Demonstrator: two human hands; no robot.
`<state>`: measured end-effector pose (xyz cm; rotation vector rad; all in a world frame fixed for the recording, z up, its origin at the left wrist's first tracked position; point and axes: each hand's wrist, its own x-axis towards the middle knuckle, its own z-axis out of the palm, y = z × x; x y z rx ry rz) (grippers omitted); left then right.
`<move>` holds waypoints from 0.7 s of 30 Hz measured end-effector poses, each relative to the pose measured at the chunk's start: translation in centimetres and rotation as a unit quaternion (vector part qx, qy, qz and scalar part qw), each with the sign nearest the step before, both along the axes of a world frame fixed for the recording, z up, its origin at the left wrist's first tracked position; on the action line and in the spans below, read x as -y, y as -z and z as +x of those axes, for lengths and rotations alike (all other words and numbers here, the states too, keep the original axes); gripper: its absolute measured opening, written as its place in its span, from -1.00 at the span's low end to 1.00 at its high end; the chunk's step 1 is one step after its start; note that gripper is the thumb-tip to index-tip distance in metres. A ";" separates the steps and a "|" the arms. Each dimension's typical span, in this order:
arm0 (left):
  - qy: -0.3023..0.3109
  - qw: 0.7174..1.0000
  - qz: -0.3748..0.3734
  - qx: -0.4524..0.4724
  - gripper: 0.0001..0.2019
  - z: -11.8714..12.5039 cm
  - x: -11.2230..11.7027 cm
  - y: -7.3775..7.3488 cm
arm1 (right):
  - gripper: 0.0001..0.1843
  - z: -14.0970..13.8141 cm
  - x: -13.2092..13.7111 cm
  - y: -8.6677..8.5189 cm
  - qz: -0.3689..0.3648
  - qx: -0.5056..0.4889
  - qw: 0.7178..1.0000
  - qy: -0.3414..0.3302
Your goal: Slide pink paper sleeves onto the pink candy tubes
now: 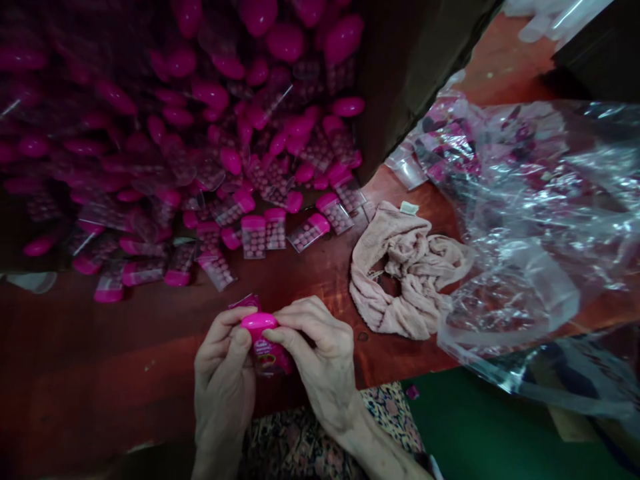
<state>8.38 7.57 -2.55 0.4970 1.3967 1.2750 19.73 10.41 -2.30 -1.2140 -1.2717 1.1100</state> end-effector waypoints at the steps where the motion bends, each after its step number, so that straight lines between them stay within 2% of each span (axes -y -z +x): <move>1: -0.003 0.999 -0.016 0.033 -0.82 0.0 -0.2 -0.1 | -0.86 0.0 0.0 0.0 -0.005 -0.008 1.000 0.007; 4: -0.015 0.994 -0.063 0.091 -0.79 0.3 -0.5 -0.7 | -0.87 -0.1 0.1 0.0 -0.012 -0.005 1.000 0.010; 9: -0.028 0.985 -0.118 0.122 -0.84 0.6 -0.6 -1.1 | -0.81 -0.3 0.4 -0.1 0.048 0.105 0.993 0.011; 13: -0.036 0.985 -0.120 0.115 -0.83 0.4 -0.5 -0.8 | -0.80 -0.4 0.2 0.6 0.097 0.160 0.981 -0.041; 17: -0.016 0.979 -0.127 0.159 -0.82 0.3 -0.4 -0.7 | -0.80 -0.1 0.2 1.4 0.075 0.141 0.984 -0.081; 21: -0.058 0.975 -0.127 0.170 -0.81 0.5 -0.2 -0.9 | -0.86 0.2 1.0 0.8 0.003 0.093 0.996 0.007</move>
